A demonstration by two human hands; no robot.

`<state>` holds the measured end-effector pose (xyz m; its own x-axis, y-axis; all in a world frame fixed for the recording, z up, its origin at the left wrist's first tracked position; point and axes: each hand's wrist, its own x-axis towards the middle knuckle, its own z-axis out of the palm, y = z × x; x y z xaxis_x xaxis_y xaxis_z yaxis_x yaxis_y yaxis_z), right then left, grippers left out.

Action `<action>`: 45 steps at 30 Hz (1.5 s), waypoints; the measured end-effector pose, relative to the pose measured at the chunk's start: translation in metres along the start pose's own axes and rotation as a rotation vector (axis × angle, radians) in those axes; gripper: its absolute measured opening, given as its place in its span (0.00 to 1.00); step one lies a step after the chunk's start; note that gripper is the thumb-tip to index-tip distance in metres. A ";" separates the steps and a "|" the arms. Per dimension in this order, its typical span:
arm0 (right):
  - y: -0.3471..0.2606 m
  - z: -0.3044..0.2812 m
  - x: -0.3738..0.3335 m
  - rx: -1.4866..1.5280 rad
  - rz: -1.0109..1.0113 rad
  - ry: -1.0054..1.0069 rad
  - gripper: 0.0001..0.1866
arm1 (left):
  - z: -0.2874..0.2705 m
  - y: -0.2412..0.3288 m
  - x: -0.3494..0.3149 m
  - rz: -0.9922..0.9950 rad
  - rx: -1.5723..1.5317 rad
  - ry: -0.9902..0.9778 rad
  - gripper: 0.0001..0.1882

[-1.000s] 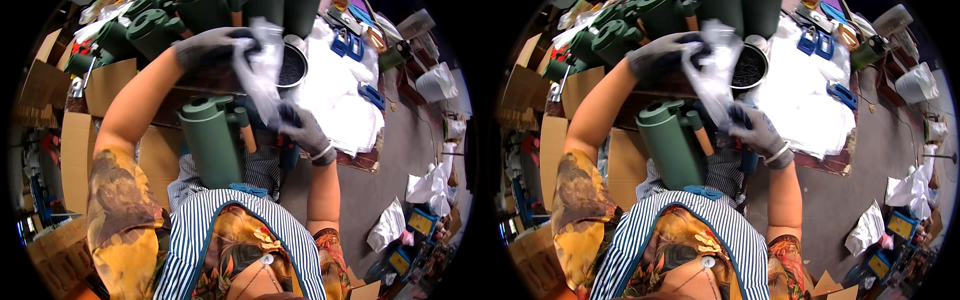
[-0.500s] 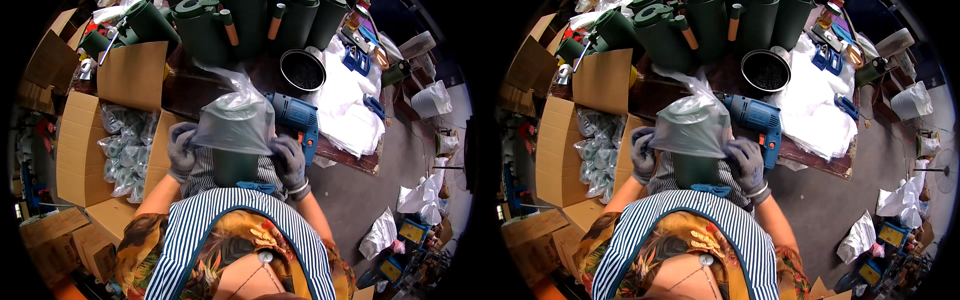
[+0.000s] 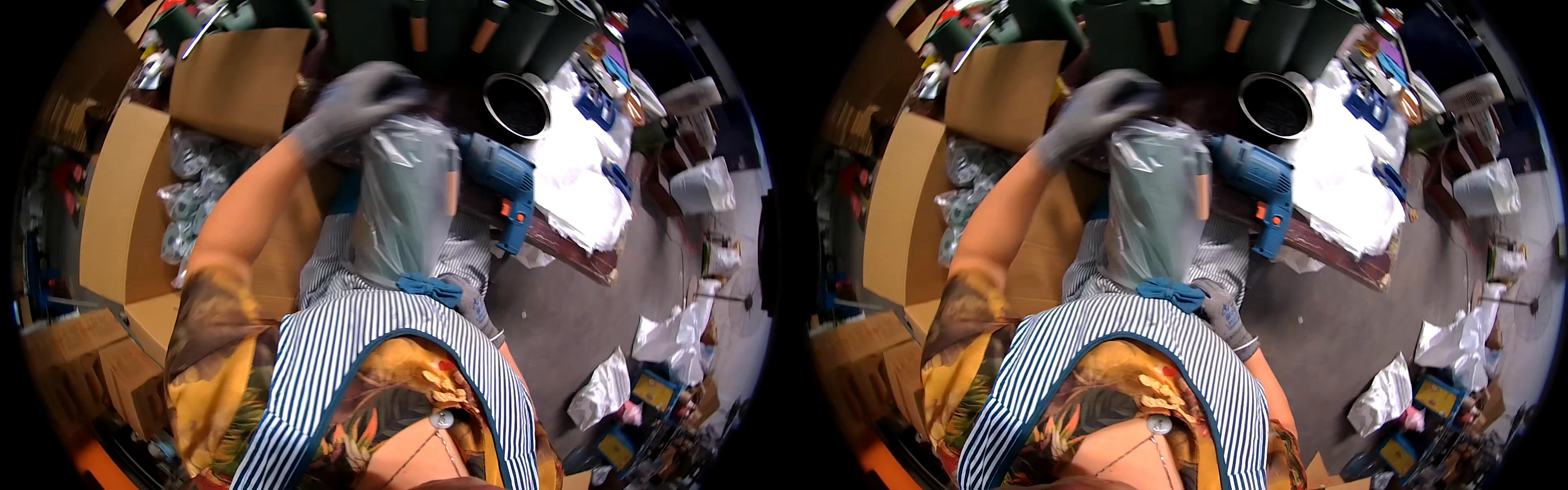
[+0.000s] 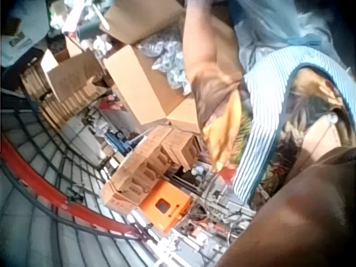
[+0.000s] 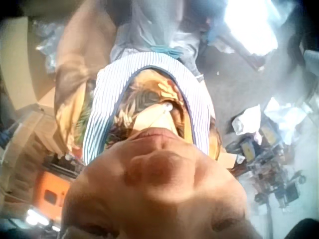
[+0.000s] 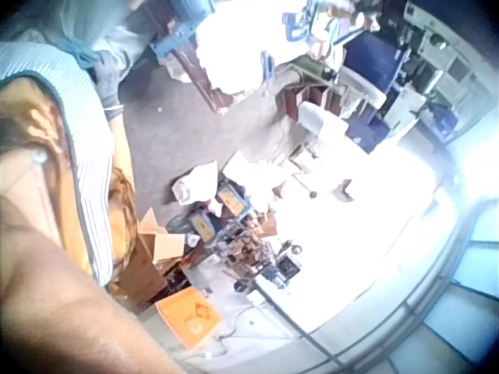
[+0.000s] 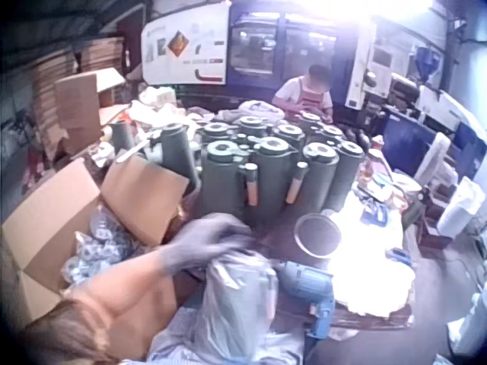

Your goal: The person attaches wooden handles to green pitchers using a power drill, places each finished pitcher into a plastic bag, and then packs the bagged pitchers into a large cardboard box before sealing it with tape.

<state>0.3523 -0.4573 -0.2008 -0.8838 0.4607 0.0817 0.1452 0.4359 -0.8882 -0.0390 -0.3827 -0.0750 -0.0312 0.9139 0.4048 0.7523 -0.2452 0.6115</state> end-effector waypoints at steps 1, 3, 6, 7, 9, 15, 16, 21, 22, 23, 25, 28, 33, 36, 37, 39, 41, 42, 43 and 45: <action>0.001 0.002 0.002 -0.079 -0.017 -0.026 0.23 | 0.025 0.009 0.029 -0.033 -0.010 -0.272 0.27; -0.002 0.006 0.024 -0.093 -0.062 -0.126 0.22 | 0.051 0.013 0.042 -0.189 0.062 -0.743 0.44; -0.012 0.001 0.046 -0.074 -0.058 -0.178 0.22 | 0.059 0.002 0.042 -0.196 -0.001 -1.024 0.41; -0.014 -0.002 0.048 -0.070 -0.040 -0.180 0.21 | 0.035 0.001 0.031 -0.207 -0.114 -1.042 0.37; -0.020 -0.004 0.052 -0.063 -0.020 -0.211 0.21 | -0.029 0.012 -0.005 -0.324 -0.413 -1.038 0.30; -0.035 0.023 0.109 0.050 -0.268 -0.202 0.21 | -0.179 0.077 -0.211 -0.721 -0.010 0.039 0.33; -0.054 0.023 0.115 -0.052 -0.255 -0.160 0.22 | -0.215 0.094 -0.247 -0.810 -0.101 0.203 0.32; -0.045 0.027 0.130 -0.053 -0.118 -0.264 0.20 | -0.288 0.118 -0.419 -0.797 0.886 0.270 0.25; -0.046 0.031 0.129 -0.013 -0.073 -0.281 0.20 | -0.282 0.118 -0.423 -0.712 1.151 0.013 0.23; -0.051 0.032 0.127 -0.007 -0.037 -0.306 0.20 | -0.273 0.117 -0.424 -0.600 1.398 -0.255 0.21; -0.062 0.030 0.127 -0.021 -0.012 -0.343 0.19 | -0.215 0.092 -0.433 -0.824 1.203 -0.875 0.09; -0.066 0.026 0.121 -0.029 0.019 -0.297 0.20 | -0.127 0.049 -0.417 -0.773 0.756 -0.942 0.16; -0.074 0.001 0.108 -0.172 -0.001 -0.157 0.18 | -0.067 -0.047 -0.467 -0.402 0.895 -0.842 0.15; -0.054 -0.028 0.092 -0.327 -0.047 0.161 0.21 | -0.089 -0.051 -0.487 -0.728 0.319 -0.842 0.21; -0.049 -0.039 0.087 -0.403 0.010 0.381 0.22 | -0.103 -0.053 -0.468 -0.784 0.170 -0.900 0.27; -0.032 -0.064 0.067 -0.669 0.207 0.753 0.27 | -0.153 -0.038 -0.344 -0.715 0.559 -1.134 0.31; -0.014 -0.077 0.053 -0.841 0.356 0.775 0.40 | -0.158 0.006 -0.184 -0.800 0.951 -0.745 0.31; -0.007 -0.082 0.049 -0.860 0.447 0.734 0.44 | -0.157 0.008 -0.136 -0.262 1.002 -0.259 0.27; 0.011 -0.082 0.043 -0.844 0.425 0.748 0.48 | -0.147 0.017 -0.061 -0.001 0.845 -0.061 0.26; 0.015 -0.081 0.059 -0.867 0.466 0.765 0.51 | -0.129 0.020 0.049 0.467 0.757 0.106 0.31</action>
<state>0.3382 -0.3612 -0.1730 -0.2256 0.9131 0.3397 0.8774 0.3419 -0.3365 -0.1102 -0.3848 0.0444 0.3549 0.7302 0.5838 0.9349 -0.2717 -0.2284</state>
